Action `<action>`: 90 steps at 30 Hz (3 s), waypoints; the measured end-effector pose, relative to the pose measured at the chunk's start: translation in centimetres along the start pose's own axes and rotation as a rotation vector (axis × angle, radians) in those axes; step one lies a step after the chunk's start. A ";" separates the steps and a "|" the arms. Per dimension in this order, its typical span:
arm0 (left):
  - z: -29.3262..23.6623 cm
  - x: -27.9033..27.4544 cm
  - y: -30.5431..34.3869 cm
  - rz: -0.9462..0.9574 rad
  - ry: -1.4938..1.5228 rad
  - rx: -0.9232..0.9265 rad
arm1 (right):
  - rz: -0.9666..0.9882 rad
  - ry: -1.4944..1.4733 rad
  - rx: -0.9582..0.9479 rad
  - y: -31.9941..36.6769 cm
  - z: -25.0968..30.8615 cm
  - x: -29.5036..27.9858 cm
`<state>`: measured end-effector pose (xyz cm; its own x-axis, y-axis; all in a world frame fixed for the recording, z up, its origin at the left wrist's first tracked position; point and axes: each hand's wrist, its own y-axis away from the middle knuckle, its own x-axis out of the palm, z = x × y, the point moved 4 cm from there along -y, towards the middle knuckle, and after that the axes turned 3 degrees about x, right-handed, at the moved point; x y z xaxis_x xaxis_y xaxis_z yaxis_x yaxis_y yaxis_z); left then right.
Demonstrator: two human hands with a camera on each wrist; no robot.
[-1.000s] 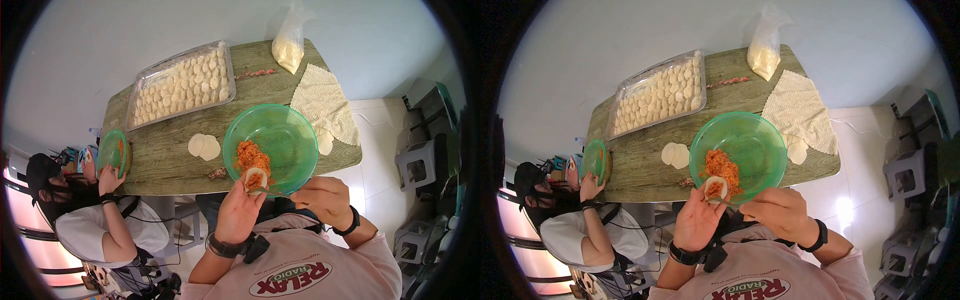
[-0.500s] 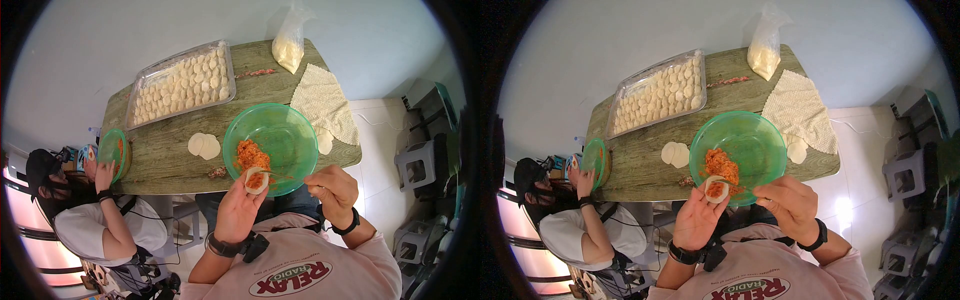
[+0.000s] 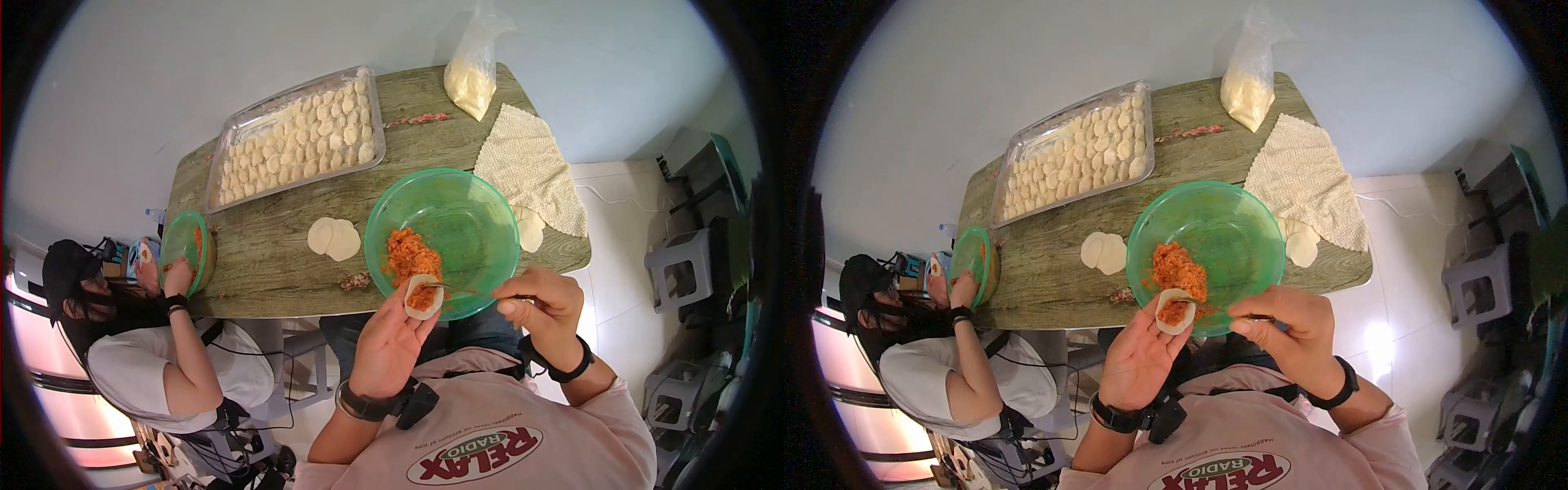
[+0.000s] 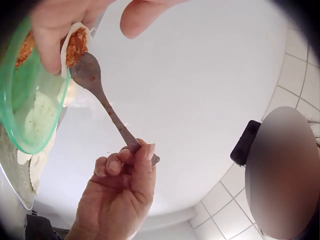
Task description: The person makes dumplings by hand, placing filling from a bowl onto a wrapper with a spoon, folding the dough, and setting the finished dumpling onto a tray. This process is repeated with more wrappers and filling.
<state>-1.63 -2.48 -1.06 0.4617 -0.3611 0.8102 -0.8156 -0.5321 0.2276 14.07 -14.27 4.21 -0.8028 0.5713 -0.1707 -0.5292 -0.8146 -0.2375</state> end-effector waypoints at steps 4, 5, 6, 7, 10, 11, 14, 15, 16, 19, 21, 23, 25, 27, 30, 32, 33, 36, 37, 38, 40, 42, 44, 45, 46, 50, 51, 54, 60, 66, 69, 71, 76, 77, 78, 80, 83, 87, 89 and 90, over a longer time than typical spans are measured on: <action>0.2 0.0 0.0 0.004 0.002 -0.002 | 0.008 -0.242 0.209 0.1 -0.5 0.1; 0.2 0.0 0.1 0.001 0.008 -0.004 | 0.002 -0.229 0.136 0.0 -0.5 0.1; 0.3 0.0 0.1 -0.001 0.015 -0.005 | -0.004 -0.216 0.063 -0.1 -0.4 0.1; 0.3 0.0 0.1 -0.002 0.014 -0.006 | -0.004 -0.216 0.064 -0.1 -0.5 0.2; 0.2 0.2 0.0 -0.007 0.006 -0.012 | -0.004 -0.216 -0.014 -0.2 -0.3 0.1; 0.2 0.3 0.0 -0.004 0.006 -0.012 | -0.042 -0.158 -0.044 0.0 -0.1 -0.1; 0.1 0.3 0.0 -0.011 0.004 -0.014 | -0.100 -0.144 -0.034 0.3 -0.6 -0.5; 0.1 0.3 0.0 -0.019 0.001 -0.016 | -0.121 -0.186 0.004 0.3 -1.0 -0.6; 0.1 0.3 0.0 -0.019 0.002 -0.017 | -0.122 -0.185 0.005 0.2 -1.1 -0.5; 0.1 0.3 0.0 -0.016 0.007 -0.019 | -0.115 -0.104 -0.090 0.0 -0.8 -0.4; 0.1 0.4 0.0 -0.005 -0.090 -0.017 | -0.120 -0.036 -0.079 -0.1 -0.8 -0.3; 0.1 0.2 0.0 -0.004 -0.082 -0.012 | -0.126 -0.054 -0.058 -0.1 -0.9 -0.5; 0.0 0.2 0.1 -0.003 -0.074 -0.009 | -0.131 -0.071 -0.037 -0.2 -1.1 -0.6; -0.1 0.4 0.0 -0.014 -0.071 -0.010 | -0.096 0.016 -0.196 -0.4 -0.6 -0.5; -0.1 0.3 0.0 -0.006 -0.067 -0.007 | -0.080 0.028 -0.178 -0.4 -0.4 -0.3; -0.1 0.3 0.1 -0.011 -0.066 -0.001 | -0.074 0.046 -0.185 -0.4 -0.5 -0.3; -0.1 0.3 0.1 -0.016 -0.064 0.005 | -0.068 0.064 -0.192 -0.5 -0.5 -0.3; -0.2 0.3 0.1 -0.020 -0.055 0.022 | -0.081 0.113 -0.200 -0.6 -0.4 -0.2; -0.2 0.3 0.1 -0.020 -0.055 0.021 | -0.081 0.113 -0.200 -0.6 -0.4 -0.2; -0.2 0.2 0.1 -0.035 -0.052 0.036 | -0.078 0.137 -0.200 -0.6 -0.3 -0.2; -0.3 0.1 0.1 -0.049 -0.048 0.050 | -0.075 0.161 -0.200 -0.7 -0.4 -0.2; -0.5 -0.3 0.0 -0.080 -0.040 0.069 | -0.066 0.196 -0.214 -0.7 -0.4 -0.1; -0.4 -0.7 0.0 -0.092 -0.027 0.068 | -0.061 0.216 -0.215 -0.8 -0.4 0.0; -0.4 -0.9 0.1 -0.104 -0.014 0.068 | -0.055 0.236 -0.218 -0.8 -0.4 0.1; -0.5 -1.1 0.1 -0.104 -0.014 0.068 | -0.055 0.236 -0.218 -0.8 -0.4 0.1; -0.6 -1.7 0.2 -0.116 -0.010 0.080 | -0.105 0.231 -0.159 -0.7 -0.9 0.2; -0.6 -1.8 0.2 -0.129 -0.009 0.085 | -0.105 0.191 -0.093 -0.7 -1.3 0.2; -0.8 -1.7 0.2 -0.134 -0.024 0.092 | -0.123 0.104 -0.015 -0.8 -1.9 0.4; -0.8 -1.5 0.3 -0.127 -0.013 0.072 | -0.094 -0.265 0.094 -1.0 -2.3 0.6; -0.8 -0.9 0.3 -0.117 -0.032 0.050 | -0.101 -0.154 -0.033 -0.2 -1.6 -0.2; -0.9 -0.5 0.2 -0.099 -0.050 0.042 | -0.072 -0.096 -0.140 0.1 -0.5 -0.5; -0.9 -0.3 0.3 -0.081 -0.060 0.038 | -0.038 -0.092 -0.150 0.2 -0.4 -0.3; -0.9 -0.1 0.3 -0.048 -0.073 0.013 | 0.023 -0.049 -0.176 0.1 -0.6 0.2; -0.8 -0.1 0.3 -0.047 -0.048 0.000 | 0.013 -0.040 -0.168 0.2 -0.7 0.3; -0.8 0.0 0.4 -0.045 -0.023 -0.015 | 0.002 -0.031 -0.161 0.2 -0.8 0.3; -0.8 0.0 0.4 -0.044 -0.027 -0.013 | 0.020 0.015 -0.189 -0.1 -0.8 0.3; -0.8 -0.2 0.3 -0.053 -0.037 -0.002 | 0.040 0.075 -0.217 -0.1 -0.7 0.2; -0.8 -0.5 0.2 -0.068 -0.043 0.011 | 0.043 0.112 -0.235 -0.1 -0.5 0.1; -0.7 -0.5 0.2 -0.071 -0.045 0.014 | 0.028 0.055 -0.199 0.1 -0.4 0.1; -0.7 -0.5 0.1 -0.075 -0.047 0.019 | 0.016 -0.003 -0.165 0.1 -0.4 0.0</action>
<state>-2.25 -1.80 -1.08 0.5376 -0.3549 0.7649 -0.7712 -0.5736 0.2760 14.13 -14.28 3.79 -0.8116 0.5581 -0.1726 -0.4647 -0.7958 -0.3883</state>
